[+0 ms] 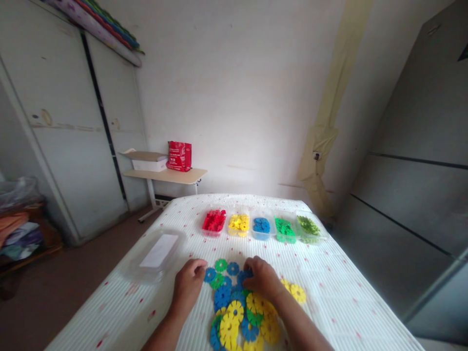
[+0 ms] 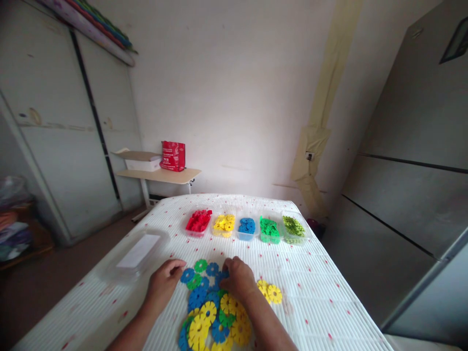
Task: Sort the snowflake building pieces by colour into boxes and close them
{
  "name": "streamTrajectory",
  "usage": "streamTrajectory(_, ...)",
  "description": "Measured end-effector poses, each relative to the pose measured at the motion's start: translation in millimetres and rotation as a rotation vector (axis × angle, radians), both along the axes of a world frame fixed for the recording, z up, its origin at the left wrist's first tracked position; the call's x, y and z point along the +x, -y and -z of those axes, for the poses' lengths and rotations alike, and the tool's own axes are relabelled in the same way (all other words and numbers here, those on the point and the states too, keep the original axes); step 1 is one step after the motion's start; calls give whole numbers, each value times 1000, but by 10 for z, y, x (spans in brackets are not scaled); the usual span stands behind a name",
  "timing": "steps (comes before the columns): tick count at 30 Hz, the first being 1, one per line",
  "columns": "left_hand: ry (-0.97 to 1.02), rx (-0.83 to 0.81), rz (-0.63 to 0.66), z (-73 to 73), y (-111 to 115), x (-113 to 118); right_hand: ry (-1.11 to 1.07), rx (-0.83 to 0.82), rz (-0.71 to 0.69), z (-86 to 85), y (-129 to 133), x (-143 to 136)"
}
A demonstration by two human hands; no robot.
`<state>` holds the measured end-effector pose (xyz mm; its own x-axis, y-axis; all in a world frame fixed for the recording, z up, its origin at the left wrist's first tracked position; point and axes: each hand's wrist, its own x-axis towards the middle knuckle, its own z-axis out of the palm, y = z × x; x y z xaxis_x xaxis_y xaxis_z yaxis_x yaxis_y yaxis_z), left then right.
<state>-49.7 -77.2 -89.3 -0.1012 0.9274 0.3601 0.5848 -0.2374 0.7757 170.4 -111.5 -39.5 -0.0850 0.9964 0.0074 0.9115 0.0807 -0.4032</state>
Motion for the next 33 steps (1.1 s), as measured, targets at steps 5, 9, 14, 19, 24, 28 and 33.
streamTrajectory(5, -5, 11, 14, 23, -3, 2, -222, -23, 9, -34, -84, 168)
streamTrajectory(9, -21, 2, 13, 30, -10, 2, -353, 67, 152, -245, -337, 398)
streamTrajectory(14, -28, 10, 10, 38, -14, -8, -382, 243, 373, -579, -615, 635)
streamTrajectory(19, -50, 18, 8, 38, -8, -2, -224, 460, 450, -407, -463, 870)
streamTrajectory(24, -65, 22, -6, 30, -6, 11, -37, 456, 512, 97, -55, 1283)
streamTrajectory(28, -69, 27, -5, 29, 2, 14, -32, 315, 610, 290, 153, 1593)
streamTrajectory(33, -74, 34, -4, 21, 6, 11, 8, 213, 636, 304, 140, 1622)
